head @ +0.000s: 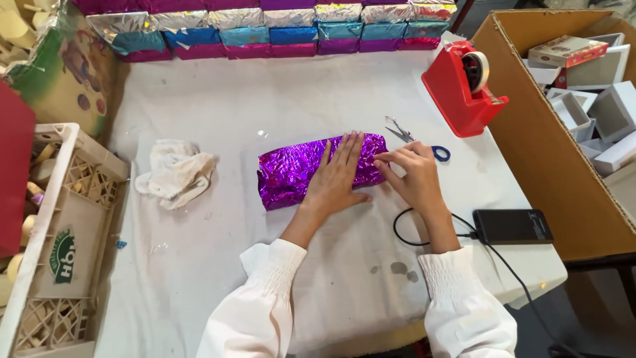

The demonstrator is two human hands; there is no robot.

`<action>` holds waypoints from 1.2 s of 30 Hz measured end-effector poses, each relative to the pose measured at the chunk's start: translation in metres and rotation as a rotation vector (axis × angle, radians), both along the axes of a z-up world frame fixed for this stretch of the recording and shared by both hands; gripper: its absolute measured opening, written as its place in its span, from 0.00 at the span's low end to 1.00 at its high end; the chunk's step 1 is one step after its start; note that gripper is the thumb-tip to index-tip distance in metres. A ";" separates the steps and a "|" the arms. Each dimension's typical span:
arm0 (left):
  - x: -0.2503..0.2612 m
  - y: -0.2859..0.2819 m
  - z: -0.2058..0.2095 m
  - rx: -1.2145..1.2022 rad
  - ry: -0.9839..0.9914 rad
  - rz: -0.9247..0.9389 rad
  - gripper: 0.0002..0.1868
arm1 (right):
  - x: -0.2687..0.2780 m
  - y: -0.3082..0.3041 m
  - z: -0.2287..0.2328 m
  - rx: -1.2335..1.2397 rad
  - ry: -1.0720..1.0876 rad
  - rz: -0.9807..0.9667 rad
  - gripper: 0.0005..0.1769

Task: Wrapping a box with purple foil paper using scissors and tape.

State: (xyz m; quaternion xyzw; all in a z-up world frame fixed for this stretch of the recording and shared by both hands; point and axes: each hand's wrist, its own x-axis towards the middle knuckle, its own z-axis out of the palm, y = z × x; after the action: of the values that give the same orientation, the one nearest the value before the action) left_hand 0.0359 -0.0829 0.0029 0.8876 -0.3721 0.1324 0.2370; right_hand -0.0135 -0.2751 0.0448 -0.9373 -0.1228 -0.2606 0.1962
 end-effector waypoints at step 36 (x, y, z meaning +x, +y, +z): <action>0.002 0.037 -0.021 -0.225 -0.011 -0.090 0.30 | 0.000 0.023 0.001 -0.057 0.180 0.208 0.12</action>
State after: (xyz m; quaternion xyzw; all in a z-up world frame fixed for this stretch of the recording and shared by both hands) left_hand 0.0376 -0.0464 -0.0184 0.8369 -0.3958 0.1676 0.3388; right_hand -0.0131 -0.2520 0.0463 -0.9442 -0.2088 -0.1502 0.2055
